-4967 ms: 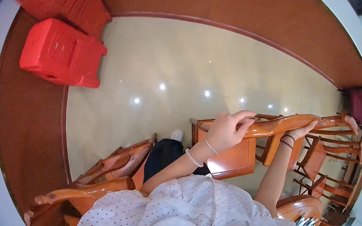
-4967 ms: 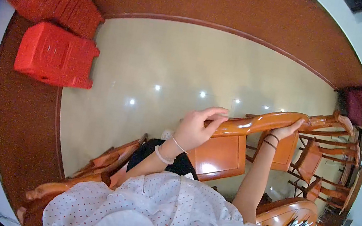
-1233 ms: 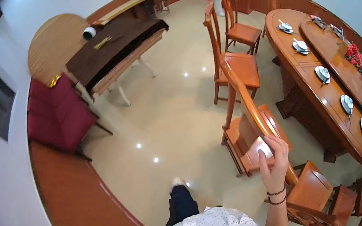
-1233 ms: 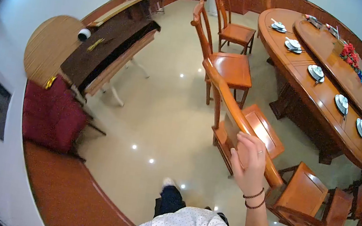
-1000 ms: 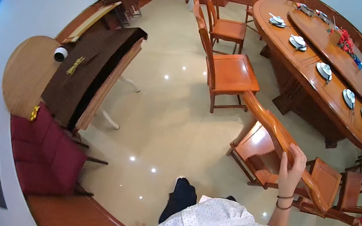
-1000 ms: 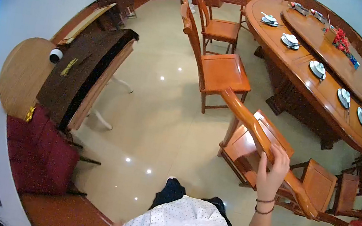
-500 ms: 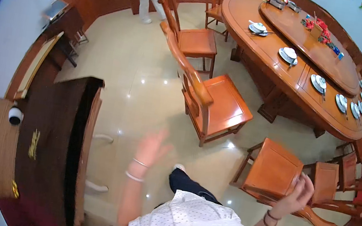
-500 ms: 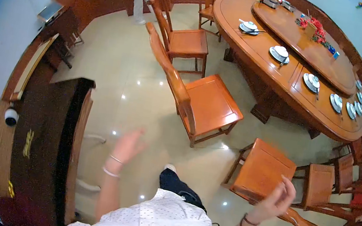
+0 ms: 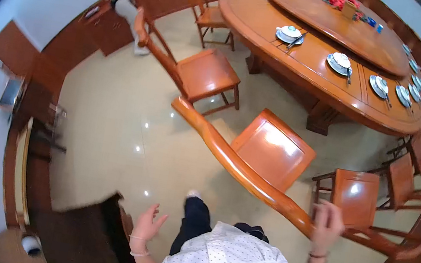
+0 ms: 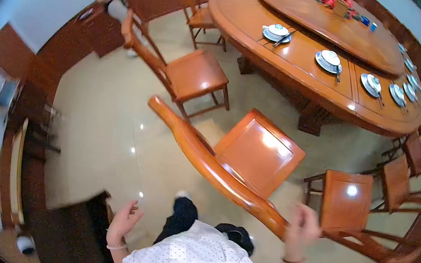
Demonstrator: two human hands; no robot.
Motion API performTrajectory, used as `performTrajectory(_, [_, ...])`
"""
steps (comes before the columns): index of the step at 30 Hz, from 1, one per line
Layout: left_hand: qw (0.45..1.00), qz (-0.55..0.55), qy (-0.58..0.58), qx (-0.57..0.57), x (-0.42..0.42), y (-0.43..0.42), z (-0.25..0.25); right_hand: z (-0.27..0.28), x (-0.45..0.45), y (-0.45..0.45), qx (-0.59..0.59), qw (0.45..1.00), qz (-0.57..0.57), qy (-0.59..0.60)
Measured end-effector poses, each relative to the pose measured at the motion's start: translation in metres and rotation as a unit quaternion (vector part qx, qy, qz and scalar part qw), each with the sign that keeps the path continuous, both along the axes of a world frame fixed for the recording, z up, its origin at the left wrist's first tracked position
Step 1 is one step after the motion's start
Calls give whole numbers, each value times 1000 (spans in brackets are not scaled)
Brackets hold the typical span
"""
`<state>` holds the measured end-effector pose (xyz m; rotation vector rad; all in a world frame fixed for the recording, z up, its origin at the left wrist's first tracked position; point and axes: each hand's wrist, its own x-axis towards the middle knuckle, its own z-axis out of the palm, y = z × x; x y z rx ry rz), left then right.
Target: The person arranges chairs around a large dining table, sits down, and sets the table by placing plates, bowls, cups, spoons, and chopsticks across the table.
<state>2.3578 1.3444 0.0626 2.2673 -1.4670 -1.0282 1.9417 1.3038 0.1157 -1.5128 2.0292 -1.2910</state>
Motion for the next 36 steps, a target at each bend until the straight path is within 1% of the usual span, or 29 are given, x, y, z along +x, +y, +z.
performTrajectory(1, [1000, -19, 7, 2, 29, -29, 6, -8, 4, 1, 5, 994, -109, -22])
performTrajectory(3, [995, -101, -22, 11, 82, -101, 13, -21, 9, 2, -36, 969, -180, 166])
performTrajectory(4, [988, -150, -33, 18, 98, -136, 13, -20, 14, 0, -29, 964, -202, 171])
performTrajectory(5, [985, -171, -28, 22, 111, -171, 19, -17, 21, -2, -4, 950, -260, 172])
performTrajectory(6, [973, -227, -36, -26, 121, -211, 29, -15, 25, -6, 17, 933, -317, 171])
performTrajectory(7, [957, -278, -43, -72, 126, -248, 39, -18, 23, -6, 21, 926, -333, 175])
performTrajectory(9, [926, -359, -32, -117, 117, -314, 57, -35, 16, 5, 97, 882, -427, 173])
performTrajectory(10, [910, -392, -26, -135, 105, -343, 76, -35, 17, 10, 109, 876, -437, 172])
performTrajectory(11, [892, -423, -19, -158, 88, -367, 90, -37, 17, 11, 90, 867, -460, 169])
performTrajectory(12, [876, -452, 27, -166, 76, -391, 94, -39, 13, 9, 67, 857, -483, 169])
performTrajectory(14, [834, -512, 126, -162, 49, -430, 94, -38, 6, 11, 88, 842, -500, 182])
performTrajectory(16, [771, -585, 197, -156, 22, -460, 89, -47, 10, 18, 115, 828, -515, 188])
performTrajectory(17, [732, -623, 218, -168, 7, -473, 88, -50, 8, 19, 98, 821, -528, 193])
performTrajectory(18, [727, -629, 218, -168, -4, -481, 89, -50, 5, 19, 80, 815, -538, 200])
performTrajectory(19, [707, -658, 204, -160, -14, -489, 92, -47, 0, 18, 79, 812, -543, 199])
performTrajectory(20, [686, -688, 187, -148, -22, -496, 94, -46, -1, 19, 114, 800, -556, 195])
performTrajectory(21, [681, -695, 181, -142, -26, -504, 94, -49, 4, 23, 154, 786, -568, 188])
performTrajectory(22, [668, -707, 207, -106, -29, -510, 93, -49, 5, 25, 180, 774, -587, 154])
performTrajectory(24, [638, -727, 250, -51, -37, -523, 89, -59, 9, 30, 162, 755, -620, 138])
performTrajectory(25, [630, -733, 253, -54, -44, -530, 85, -64, 8, 32, 138, 740, -646, 127])
performTrajectory(26, [613, -741, 270, -44, -52, -539, 83, -69, 7, 34, 178, 733, -653, 65])
performTrajectory(27, [596, -750, 286, -34, -61, -548, 81, -75, 11, 34, 174, 727, -661, 65])
performTrajectory(28, [587, -756, 287, -35, -70, -557, 79, -83, 17, 35, 231, 715, -624, 215])
performTrajectory(29, [579, -757, 299, -29, -80, -566, 77, -89, 24, 33, 285, 684, -569, 357])
performTrajectory(30, [571, -758, 314, -21, -88, -578, 75, -69, 51, 11, 387, 678, -563, 271])
performTrajectory(31, [562, -763, 317, -23, -94, -593, 75, -59, 70, 0, 386, 671, -572, 271])
performTrajectory(33, [601, -703, 380, 19, -103, -631, 75, -46, 109, -15, 313, 727, -594, 143])
performTrajectory(34, [631, -667, 396, 15, -104, -653, 73, -29, 131, -31, 311, 720, -603, 146])
performTrajectory(36, [669, -601, 438, -1, -105, -709, 60, 14, 190, -67, 365, 734, -571, 44])
